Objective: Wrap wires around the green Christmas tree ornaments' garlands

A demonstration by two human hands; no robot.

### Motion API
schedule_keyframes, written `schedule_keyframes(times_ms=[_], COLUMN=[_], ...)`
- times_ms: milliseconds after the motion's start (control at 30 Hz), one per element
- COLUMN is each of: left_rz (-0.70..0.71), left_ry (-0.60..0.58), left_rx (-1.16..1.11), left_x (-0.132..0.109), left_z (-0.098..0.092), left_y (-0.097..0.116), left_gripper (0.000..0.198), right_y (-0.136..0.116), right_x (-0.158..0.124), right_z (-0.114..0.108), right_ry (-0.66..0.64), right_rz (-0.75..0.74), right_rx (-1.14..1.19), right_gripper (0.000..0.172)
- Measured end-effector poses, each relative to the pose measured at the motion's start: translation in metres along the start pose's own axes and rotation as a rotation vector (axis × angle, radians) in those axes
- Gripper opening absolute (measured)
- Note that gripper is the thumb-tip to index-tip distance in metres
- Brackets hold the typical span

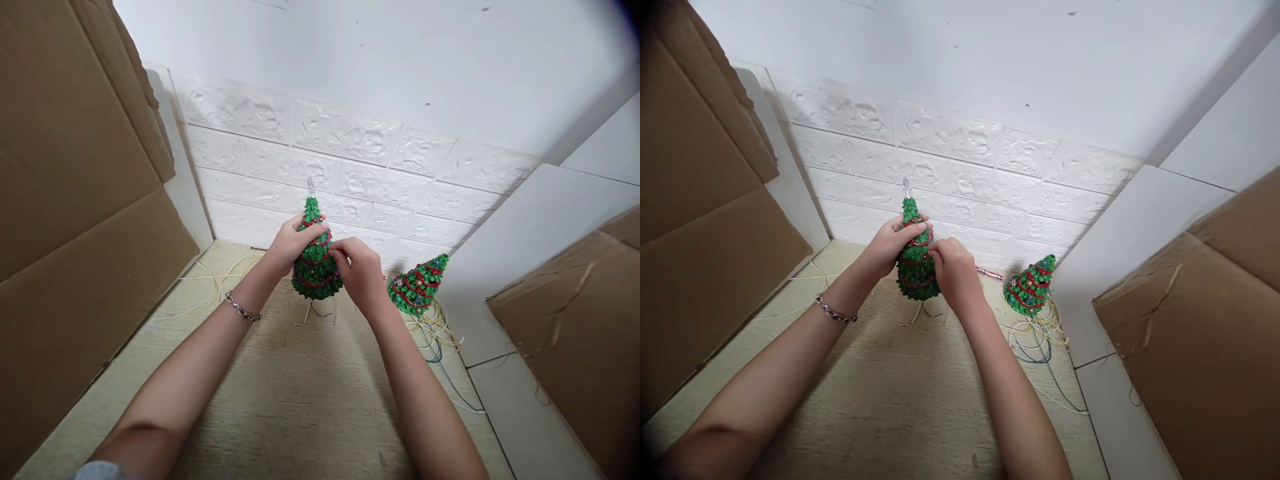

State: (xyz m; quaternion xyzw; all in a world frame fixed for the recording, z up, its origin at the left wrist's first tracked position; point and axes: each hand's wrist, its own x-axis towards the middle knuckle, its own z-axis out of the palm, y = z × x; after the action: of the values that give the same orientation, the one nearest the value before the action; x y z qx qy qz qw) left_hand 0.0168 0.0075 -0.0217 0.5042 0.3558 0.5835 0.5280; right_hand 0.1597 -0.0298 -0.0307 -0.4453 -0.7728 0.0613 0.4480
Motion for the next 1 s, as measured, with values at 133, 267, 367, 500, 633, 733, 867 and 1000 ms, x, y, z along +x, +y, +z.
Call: schedule_keyframes(times_ms=[133, 267, 367, 500, 633, 733, 867, 1000], left_rz=[0.026, 0.077, 0.079, 0.054, 0.036, 0.016, 0.005, 0.045], left_ry=[0.074, 0.158, 0.168, 0.147, 0.084, 0.06, 0.046, 0.095], left_rx=[-0.06, -0.139, -0.168, -0.148, -0.104, -0.083, -0.082, -0.102], left_x=[0.003, 0.007, 0.008, 0.005, 0.001, 0.0, 0.0, 0.003], left_z=[-0.001, -0.003, -0.003, 0.0, 0.004, 0.007, 0.005, -0.003], left_y=[0.002, 0.003, 0.003, 0.003, 0.0, -0.001, 0.003, 0.011], left_gripper=[0.032, 0.029, 0.029, 0.03, 0.031, 0.031, 0.03, 0.027], right_y=[0.002, 0.004, 0.002, -0.001, -0.002, -0.006, -0.012, -0.013], right_x=[-0.002, -0.003, -0.001, 0.0, -0.001, -0.002, -0.003, -0.005], right_z=[-0.008, -0.022, -0.025, -0.019, -0.012, -0.009, -0.009, -0.018], right_ry=[-0.024, -0.138, -0.118, -0.003, 0.046, -0.002, -0.135, -0.221], right_rz=[0.099, 0.144, 0.177, 0.25, 0.15, 0.087, 0.112, 0.195], right_rx=[-0.006, -0.047, -0.001, 0.081, -0.04, -0.171, -0.141, -0.069], right_gripper=[0.025, 0.013, 0.01, 0.015, 0.016, 0.017, 0.014, 0.032])
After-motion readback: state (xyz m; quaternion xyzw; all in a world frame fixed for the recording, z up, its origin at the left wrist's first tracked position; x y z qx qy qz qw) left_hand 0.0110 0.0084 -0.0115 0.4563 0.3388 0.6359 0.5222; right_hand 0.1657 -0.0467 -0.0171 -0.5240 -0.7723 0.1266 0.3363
